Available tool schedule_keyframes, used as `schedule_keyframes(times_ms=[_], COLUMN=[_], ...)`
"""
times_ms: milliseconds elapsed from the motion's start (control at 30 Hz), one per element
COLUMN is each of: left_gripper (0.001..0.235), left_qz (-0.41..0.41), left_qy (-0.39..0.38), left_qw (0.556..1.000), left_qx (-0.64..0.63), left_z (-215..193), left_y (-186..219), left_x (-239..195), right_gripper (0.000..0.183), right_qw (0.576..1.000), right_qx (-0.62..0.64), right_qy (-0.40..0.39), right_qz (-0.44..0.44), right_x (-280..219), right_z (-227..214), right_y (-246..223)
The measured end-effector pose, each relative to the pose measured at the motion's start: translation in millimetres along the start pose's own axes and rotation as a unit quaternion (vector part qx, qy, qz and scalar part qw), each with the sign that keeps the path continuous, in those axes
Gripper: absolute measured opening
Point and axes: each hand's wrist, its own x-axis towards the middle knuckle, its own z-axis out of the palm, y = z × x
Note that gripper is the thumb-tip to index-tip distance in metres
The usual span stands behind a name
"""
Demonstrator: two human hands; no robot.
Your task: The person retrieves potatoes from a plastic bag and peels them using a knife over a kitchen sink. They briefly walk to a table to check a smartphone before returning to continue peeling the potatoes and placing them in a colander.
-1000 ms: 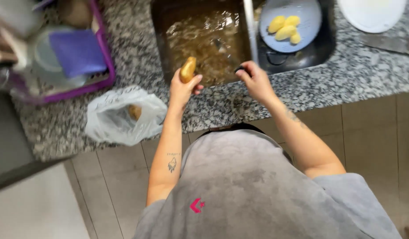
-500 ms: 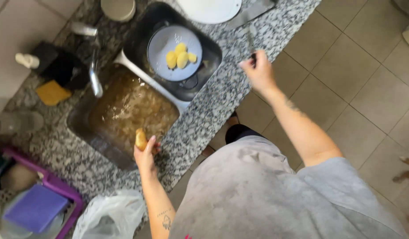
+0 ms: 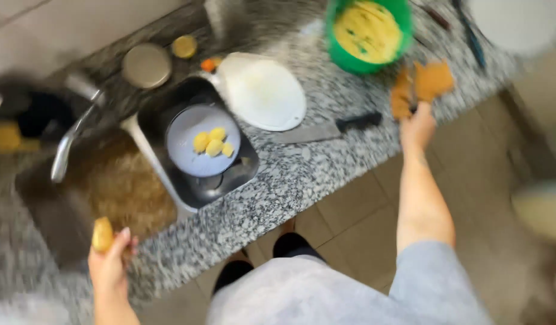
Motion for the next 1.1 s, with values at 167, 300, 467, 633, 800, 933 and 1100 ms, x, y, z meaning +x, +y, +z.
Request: schedule_keyframes(times_ms=[167,300,467,633,800,933,1100], left_gripper=[0.03,0.03,0.03,0.036,0.04,0.042,0.042], left_qz=[-0.006,-0.007,0.01,0.018,0.012,0.052,0.097], left_qy=[-0.001,0.022,0.026,0.021,-0.023,-0.032,-0.062], left_qw=[0.998,0.994,0.992,0.994,0.993,0.997,0.991], left_qx=[-0.064,-0.111,-0.125,-0.108,-0.115,-0.053,-0.064], left_z=[-21.7,-35.0,-73.5,-123.8,-165.5,-191.4,-188.3], left_y=[4.3,-1.4,-25.8,-26.9,-3.9,-1.8,-37.0], left_x=[-9.9,-16.5,-6.2,-3.4,-0.6,4.4,45.7], right_gripper=[0.024,0.012,0.03,0.033,0.031,0.026,0.025], right_qw=[0.977,0.989,0.912,0.79,0.693,0.727,0.845], right_qx=[0.044,0.086,0.344,0.482,0.543,0.448,0.286], right_qy=[0.165,0.014,-0.159,-0.375,-0.473,-0.513,-0.452], right_qz=[-0.127,-0.118,-0.159,-0.046,0.039,0.087,-0.002], right_x=[36.8,37.7,-94.9,-252.2,-384.7,-444.2,-440.8], right_z=[-57.8,-105.6,-156.3,-107.2,-38.3,54.8,49.7], right_y=[9.2,-2.8,-224.3,-383.2,-488.5,-486.7,-468.6])
